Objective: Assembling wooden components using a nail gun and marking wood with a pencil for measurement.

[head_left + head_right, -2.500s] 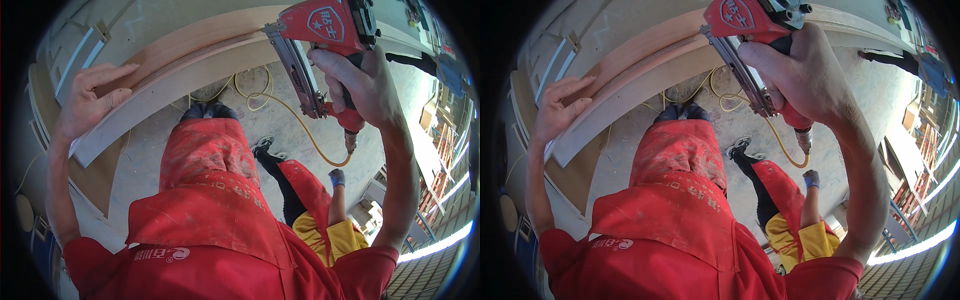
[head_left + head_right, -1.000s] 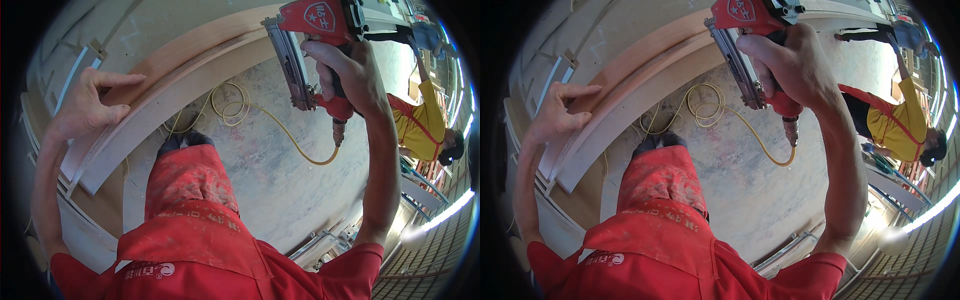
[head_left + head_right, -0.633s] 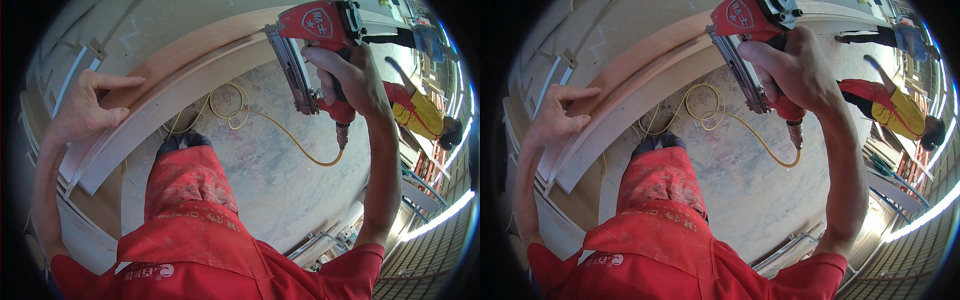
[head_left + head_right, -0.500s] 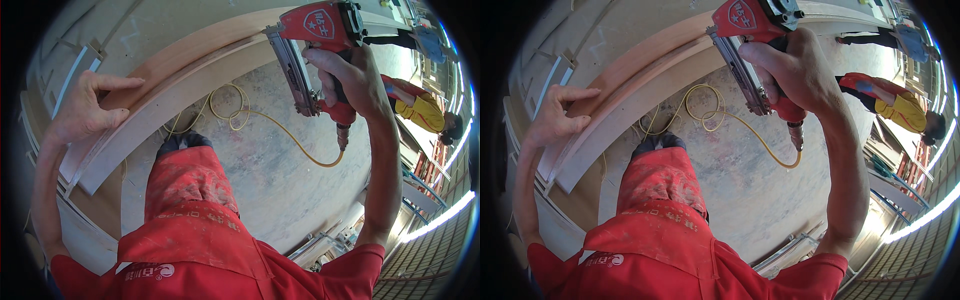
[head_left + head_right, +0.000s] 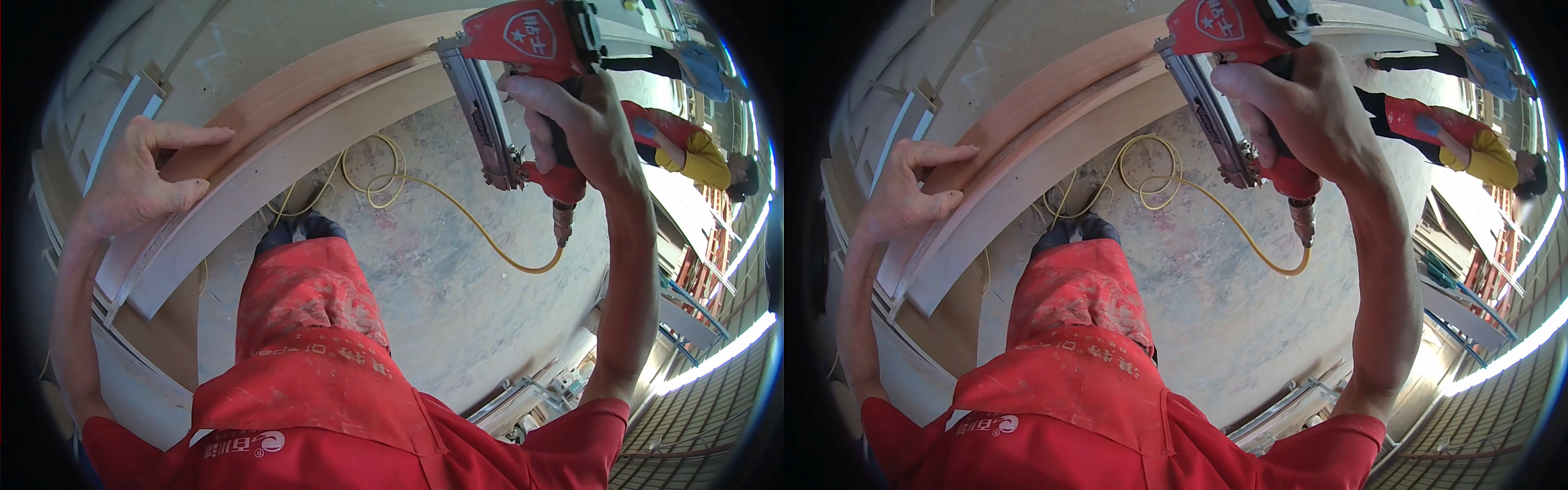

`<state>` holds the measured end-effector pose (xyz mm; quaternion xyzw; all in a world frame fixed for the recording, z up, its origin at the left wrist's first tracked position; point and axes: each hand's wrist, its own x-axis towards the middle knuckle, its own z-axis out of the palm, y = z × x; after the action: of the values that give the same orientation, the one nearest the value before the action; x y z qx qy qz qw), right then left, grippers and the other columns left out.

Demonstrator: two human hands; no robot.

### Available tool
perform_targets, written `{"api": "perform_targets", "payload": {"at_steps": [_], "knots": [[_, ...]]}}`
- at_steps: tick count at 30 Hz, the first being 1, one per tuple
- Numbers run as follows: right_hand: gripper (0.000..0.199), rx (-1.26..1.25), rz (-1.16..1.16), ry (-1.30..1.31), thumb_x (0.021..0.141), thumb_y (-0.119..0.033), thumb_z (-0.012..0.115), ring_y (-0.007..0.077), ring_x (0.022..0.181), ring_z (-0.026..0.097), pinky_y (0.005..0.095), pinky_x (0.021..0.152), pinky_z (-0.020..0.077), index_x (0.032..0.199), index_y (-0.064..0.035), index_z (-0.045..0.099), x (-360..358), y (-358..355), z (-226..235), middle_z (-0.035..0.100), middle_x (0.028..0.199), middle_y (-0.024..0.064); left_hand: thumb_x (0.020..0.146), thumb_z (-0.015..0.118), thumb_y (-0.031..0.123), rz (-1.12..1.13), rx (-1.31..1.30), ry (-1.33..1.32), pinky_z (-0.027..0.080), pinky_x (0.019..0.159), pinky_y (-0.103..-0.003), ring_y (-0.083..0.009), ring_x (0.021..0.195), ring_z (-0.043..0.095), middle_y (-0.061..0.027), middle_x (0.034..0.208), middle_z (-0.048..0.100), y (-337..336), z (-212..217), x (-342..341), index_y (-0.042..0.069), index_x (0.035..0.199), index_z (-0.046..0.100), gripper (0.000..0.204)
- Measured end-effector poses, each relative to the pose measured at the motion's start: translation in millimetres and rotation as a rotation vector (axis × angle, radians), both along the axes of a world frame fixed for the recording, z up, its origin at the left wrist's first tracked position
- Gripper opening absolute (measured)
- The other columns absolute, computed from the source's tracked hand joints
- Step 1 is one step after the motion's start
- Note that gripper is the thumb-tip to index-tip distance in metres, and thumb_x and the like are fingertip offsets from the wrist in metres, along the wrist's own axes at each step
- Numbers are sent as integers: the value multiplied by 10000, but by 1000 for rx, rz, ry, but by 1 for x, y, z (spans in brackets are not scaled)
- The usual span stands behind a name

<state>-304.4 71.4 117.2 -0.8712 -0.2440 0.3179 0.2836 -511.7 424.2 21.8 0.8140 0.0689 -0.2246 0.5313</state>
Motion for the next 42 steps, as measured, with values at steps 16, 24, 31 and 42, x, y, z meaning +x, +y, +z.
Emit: {"api": "perform_targets", "payload": {"at_steps": [16, 24, 31, 42], "knots": [[355, -91, 58, -49, 948, -327, 614, 133, 420, 599, 285, 481, 509, 813, -5, 681, -4, 13, 7, 592, 489, 40, 710, 804, 126, -24, -3, 33, 547, 942, -312, -151, 966, 714, -120, 1062, 786, 0, -2, 2, 11, 1271, 742, 576], [362, -1, 50, 48, 940, -300, 624, 112, 418, 559, 279, 499, 490, 726, -17, 693, -35, 32, 4, 587, 475, 34, 721, 810, 139, -12, -59, 23, 530, 972, -321, -165, 999, 707, -118, 1078, 781, 1, -2, 1, 10, 1290, 733, 588], [384, -53, 59, 52, 945, -304, 620, 111, 417, 557, 285, 504, 492, 693, -24, 696, -34, 34, -1, 583, 465, 32, 714, 833, 174, 0, -61, 43, 528, 973, -324, -169, 998, 706, -118, 1069, 782, 0, -4, 2, 19, 1284, 741, 598], [352, -53, 37, 3, 948, -288, 604, 124, 421, 582, 283, 498, 498, 743, -10, 674, -43, 39, 2, 586, 482, 37, 708, 831, 224, -25, -33, 15, 526, 991, -335, -179, 1013, 714, -134, 1121, 778, 0, -3, 1, 15, 1272, 745, 608]]}}
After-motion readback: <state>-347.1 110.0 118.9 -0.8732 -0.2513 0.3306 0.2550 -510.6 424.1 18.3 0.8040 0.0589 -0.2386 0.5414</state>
